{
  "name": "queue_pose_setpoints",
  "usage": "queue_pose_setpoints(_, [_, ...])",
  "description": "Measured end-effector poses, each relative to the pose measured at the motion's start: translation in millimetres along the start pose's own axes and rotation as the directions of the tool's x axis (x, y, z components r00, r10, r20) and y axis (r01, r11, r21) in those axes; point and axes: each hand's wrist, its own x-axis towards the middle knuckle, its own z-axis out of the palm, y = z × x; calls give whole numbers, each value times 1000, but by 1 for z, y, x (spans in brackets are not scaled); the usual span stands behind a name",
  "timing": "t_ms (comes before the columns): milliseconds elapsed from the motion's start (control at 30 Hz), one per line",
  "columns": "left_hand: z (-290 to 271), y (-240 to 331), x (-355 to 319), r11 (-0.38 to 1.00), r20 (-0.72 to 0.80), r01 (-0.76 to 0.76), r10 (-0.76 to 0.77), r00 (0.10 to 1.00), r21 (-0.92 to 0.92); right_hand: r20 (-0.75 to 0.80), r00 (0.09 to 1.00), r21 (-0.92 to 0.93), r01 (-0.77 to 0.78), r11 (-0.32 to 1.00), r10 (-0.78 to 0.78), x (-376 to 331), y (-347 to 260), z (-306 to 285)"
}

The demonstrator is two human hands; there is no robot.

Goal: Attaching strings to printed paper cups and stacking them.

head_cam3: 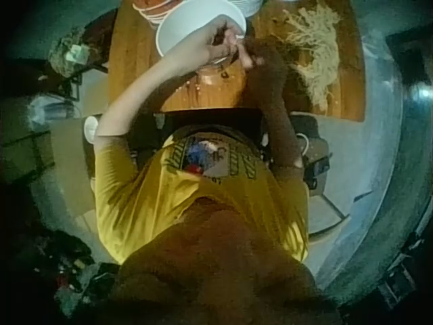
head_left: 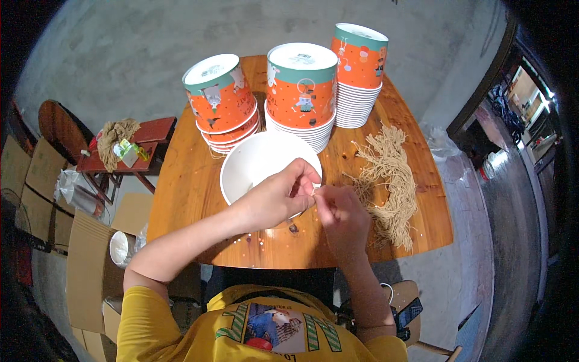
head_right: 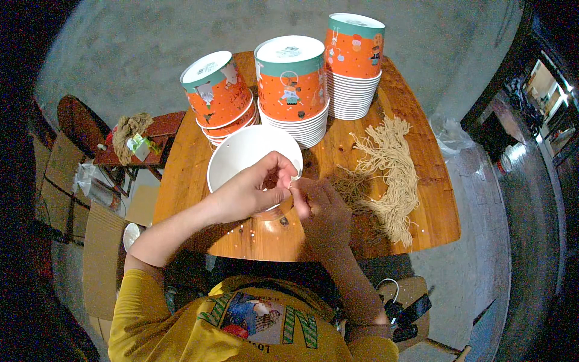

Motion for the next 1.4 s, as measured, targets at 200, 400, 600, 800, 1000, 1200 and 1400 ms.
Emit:
queue_pose_setpoints(200, [-3, -3, 2, 995, -2, 67, -67, 998, 73, 51, 987, 169, -159, 973, 152, -2, 3, 2])
queue_pose_setpoints(400, [-8, -2, -2, 979, -19, 62, -60, 998, 194, 44, 979, 212, -206, 955, 201, -3, 5, 2])
queue_pose_setpoints(600, [-13, -5, -1, 992, 17, 121, -121, 992, 17, 29, 979, 218, -203, 954, 202, -3, 8, 3])
queue_pose_setpoints(800, [-15, -8, 4, 934, 98, 221, -201, 975, -283, 34, 972, 246, -233, 941, 232, -5, 11, 6])
queue_pose_setpoints(1000, [-6, 0, 1, 979, 55, 179, -174, 983, -94, 37, 972, 268, -232, 935, 231, -6, 13, 6])
queue_pose_setpoints(1200, [-2, -3, 0, 952, -130, -45, 89, 988, 304, 50, 971, 290, -237, 927, 233, -5, 14, 4])
queue_pose_setpoints(1400, [-4, -5, 1, 984, -117, 20, 0, 993, 177, 24, 969, 338, -240, 910, 247, -4, 10, 2])
